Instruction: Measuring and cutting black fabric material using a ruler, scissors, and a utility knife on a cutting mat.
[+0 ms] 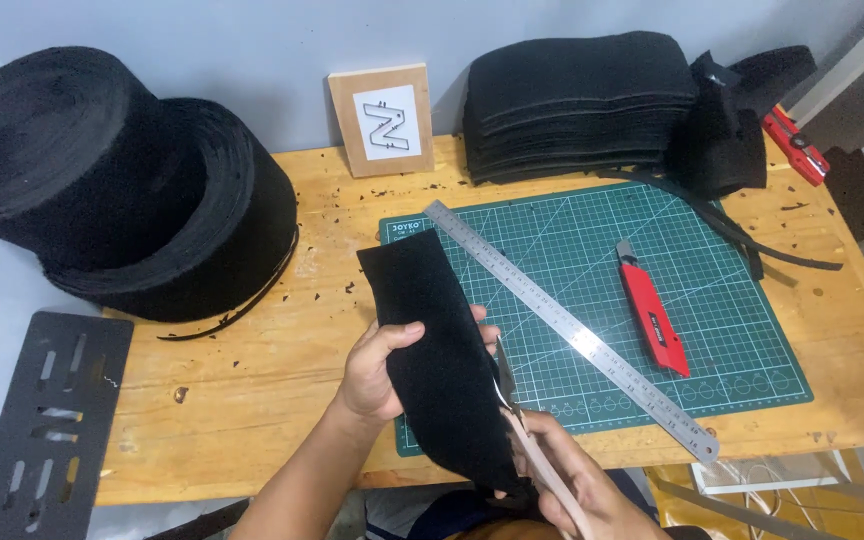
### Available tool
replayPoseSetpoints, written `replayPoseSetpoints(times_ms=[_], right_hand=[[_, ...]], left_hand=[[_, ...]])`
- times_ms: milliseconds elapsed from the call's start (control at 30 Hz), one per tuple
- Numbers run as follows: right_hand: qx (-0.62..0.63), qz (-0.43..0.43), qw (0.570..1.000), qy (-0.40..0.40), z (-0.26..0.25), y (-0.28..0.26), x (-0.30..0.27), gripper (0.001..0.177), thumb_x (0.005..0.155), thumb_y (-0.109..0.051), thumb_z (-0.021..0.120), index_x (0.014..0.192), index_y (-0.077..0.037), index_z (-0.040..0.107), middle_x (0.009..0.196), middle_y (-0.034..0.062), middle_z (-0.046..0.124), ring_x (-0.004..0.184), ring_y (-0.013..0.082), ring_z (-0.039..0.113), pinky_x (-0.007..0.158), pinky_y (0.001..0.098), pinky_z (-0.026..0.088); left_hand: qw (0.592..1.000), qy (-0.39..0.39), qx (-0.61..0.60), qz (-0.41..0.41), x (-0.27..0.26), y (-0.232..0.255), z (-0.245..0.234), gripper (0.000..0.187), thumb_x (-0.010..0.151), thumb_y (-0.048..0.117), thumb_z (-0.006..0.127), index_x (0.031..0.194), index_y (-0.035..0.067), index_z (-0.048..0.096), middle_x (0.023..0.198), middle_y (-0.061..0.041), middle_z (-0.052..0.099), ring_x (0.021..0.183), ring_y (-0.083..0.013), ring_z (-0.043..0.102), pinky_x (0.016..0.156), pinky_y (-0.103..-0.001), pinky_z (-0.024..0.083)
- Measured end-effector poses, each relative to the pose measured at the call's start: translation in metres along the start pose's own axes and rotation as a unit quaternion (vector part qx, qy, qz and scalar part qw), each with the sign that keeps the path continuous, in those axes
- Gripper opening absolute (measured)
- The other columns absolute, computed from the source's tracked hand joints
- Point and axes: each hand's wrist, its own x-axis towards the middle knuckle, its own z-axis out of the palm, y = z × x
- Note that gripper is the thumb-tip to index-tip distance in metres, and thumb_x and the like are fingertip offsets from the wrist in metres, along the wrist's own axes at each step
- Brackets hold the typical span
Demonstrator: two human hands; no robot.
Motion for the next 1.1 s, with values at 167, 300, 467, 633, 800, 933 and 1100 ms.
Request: replayPoseSetpoints(times_ms=[167, 300, 467, 633, 800, 933, 1100], right_hand=[[0.085, -0.027, 0.995, -0.051, -0.005, -0.012, -0.013, 0.061, 0.1, -0.015, 0.066, 0.152, -0.004, 0.036, 0.103, 0.0134, 0.053, 0.106, 0.0302, 0.069, 0.097, 0.0416, 0.054], [0.063, 0.149, 0.985, 0.054, -0.029, -0.013, -0.043, 0.077, 0.076, -0.029, 0.091, 0.144, -0.011, 0.059, 0.114, 0.0211, 0.078, 0.104, 0.0325, 0.078, 0.095, 0.0463, 0.06], [-0.072, 0.042, 0.996, 0.032, -0.085, -0.015, -0.078, 0.07, 0.079, -0.038, 0.095, 0.139, -0.017, 0.066, 0.118, 0.0195, 0.081, 0.101, 0.0331, 0.088, 0.087, 0.0456, 0.072], [-0.641, 0.226, 0.624, 0.386, -0.083, -0.093, -0.038, 0.066, 0.09, -0.048, 0.057, 0.154, -0.039, 0.049, 0.12, 0.0087, 0.063, 0.09, 0.0316, 0.074, 0.064, 0.0514, 0.061], [-0.69, 0.243, 0.57, 0.375, -0.123, -0.094, -0.01, 0.062, 0.099, -0.049, 0.049, 0.156, -0.025, 0.048, 0.125, 0.0209, 0.064, 0.108, 0.0368, 0.067, 0.08, 0.0519, 0.061], [-0.672, 0.253, 0.599, 0.353, -0.142, -0.093, 0.0, 0.066, 0.098, -0.051, 0.046, 0.158, -0.023, 0.045, 0.131, 0.0273, 0.061, 0.134, 0.0401, 0.052, 0.102, 0.0571, 0.05], [-0.757, 0.272, 0.52, 0.287, -0.144, -0.091, -0.003, 0.066, 0.101, -0.054, 0.04, 0.158, -0.02, 0.043, 0.134, 0.0189, 0.068, 0.126, 0.0342, 0.065, 0.104, 0.0477, 0.054]], left_hand=[[1.0, 0.018, -0.008, 0.002, 0.001, 0.002, -0.002, 0.057, 0.093, 0.024, 0.057, 0.136, -0.013, 0.055, 0.126, -0.034, 0.065, 0.118, -0.0434, 0.063, 0.106, -0.056, 0.048], [0.999, 0.047, 0.001, 0.021, 0.002, 0.003, -0.008, 0.059, 0.091, 0.023, 0.059, 0.135, -0.014, 0.054, 0.125, -0.032, 0.066, 0.117, -0.0419, 0.065, 0.106, -0.053, 0.05], [0.999, 0.035, -0.014, 0.019, 0.002, 0.004, -0.012, 0.057, 0.092, 0.024, 0.057, 0.136, -0.013, 0.055, 0.127, -0.032, 0.065, 0.118, -0.0416, 0.063, 0.11, -0.053, 0.047], [0.999, 0.02, -0.004, 0.031, 0.003, 0.0, -0.013, 0.054, 0.094, 0.021, 0.056, 0.135, -0.015, 0.055, 0.129, -0.03, 0.064, 0.122, -0.0419, 0.062, 0.112, -0.053, 0.047], [0.999, 0.028, -0.003, 0.041, 0.005, -0.002, -0.014, 0.051, 0.093, 0.019, 0.055, 0.132, -0.014, 0.056, 0.13, -0.028, 0.064, 0.123, -0.0416, 0.062, 0.111, -0.053, 0.048], [0.999, 0.042, 0.01, 0.015, 0.005, -0.001, -0.017, 0.057, 0.091, 0.023, 0.056, 0.134, -0.015, 0.056, 0.127, -0.033, 0.065, 0.118, -0.0426, 0.064, 0.109, -0.052, 0.048], [0.999, 0.034, 0.006, 0.018, 0.006, -0.003, -0.016, 0.054, 0.092, 0.02, 0.057, 0.133, -0.015, 0.056, 0.127, -0.031, 0.065, 0.122, -0.0433, 0.063, 0.11, -0.053, 0.048]])
